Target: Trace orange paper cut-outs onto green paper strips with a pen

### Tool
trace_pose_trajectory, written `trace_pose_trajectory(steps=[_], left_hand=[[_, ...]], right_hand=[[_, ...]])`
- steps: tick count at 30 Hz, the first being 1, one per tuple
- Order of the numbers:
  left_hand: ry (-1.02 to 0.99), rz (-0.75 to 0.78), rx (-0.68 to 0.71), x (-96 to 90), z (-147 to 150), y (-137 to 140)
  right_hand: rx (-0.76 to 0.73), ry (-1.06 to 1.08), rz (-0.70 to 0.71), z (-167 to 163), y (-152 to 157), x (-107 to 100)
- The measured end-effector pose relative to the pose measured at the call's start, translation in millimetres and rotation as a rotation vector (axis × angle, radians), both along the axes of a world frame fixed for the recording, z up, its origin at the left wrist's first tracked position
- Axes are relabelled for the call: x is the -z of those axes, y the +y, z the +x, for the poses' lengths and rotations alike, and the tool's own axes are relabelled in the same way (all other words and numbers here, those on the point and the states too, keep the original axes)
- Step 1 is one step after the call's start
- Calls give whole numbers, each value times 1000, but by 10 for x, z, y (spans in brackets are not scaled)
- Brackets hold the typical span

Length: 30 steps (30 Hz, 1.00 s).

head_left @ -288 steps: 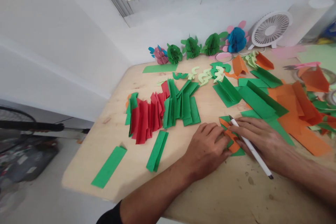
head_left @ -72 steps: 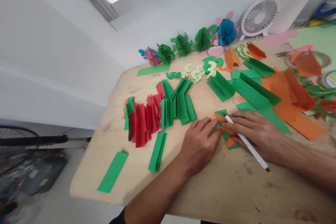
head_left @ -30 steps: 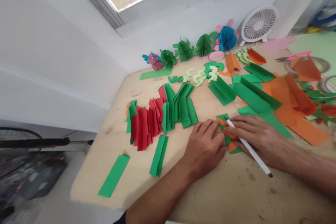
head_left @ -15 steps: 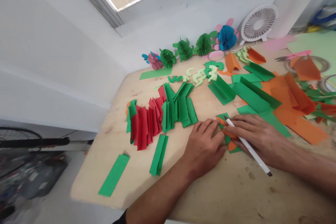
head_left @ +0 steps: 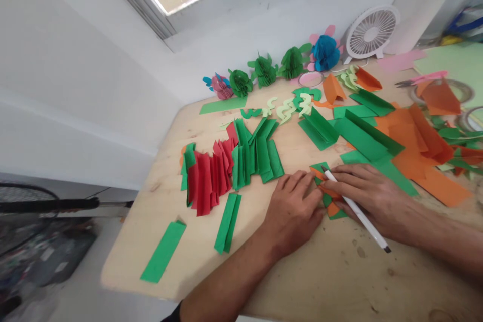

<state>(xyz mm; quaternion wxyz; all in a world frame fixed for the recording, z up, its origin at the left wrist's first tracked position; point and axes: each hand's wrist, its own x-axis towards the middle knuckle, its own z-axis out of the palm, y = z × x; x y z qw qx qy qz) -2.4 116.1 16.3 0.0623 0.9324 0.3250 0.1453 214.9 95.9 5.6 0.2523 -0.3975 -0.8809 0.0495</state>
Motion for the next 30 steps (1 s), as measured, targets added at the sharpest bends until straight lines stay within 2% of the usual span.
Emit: trace_pose_trajectory(steps=[30], left_hand=[[-10,-10,1,13,-8,-8]], right_hand=[[-6,-28,24,9,1,19]])
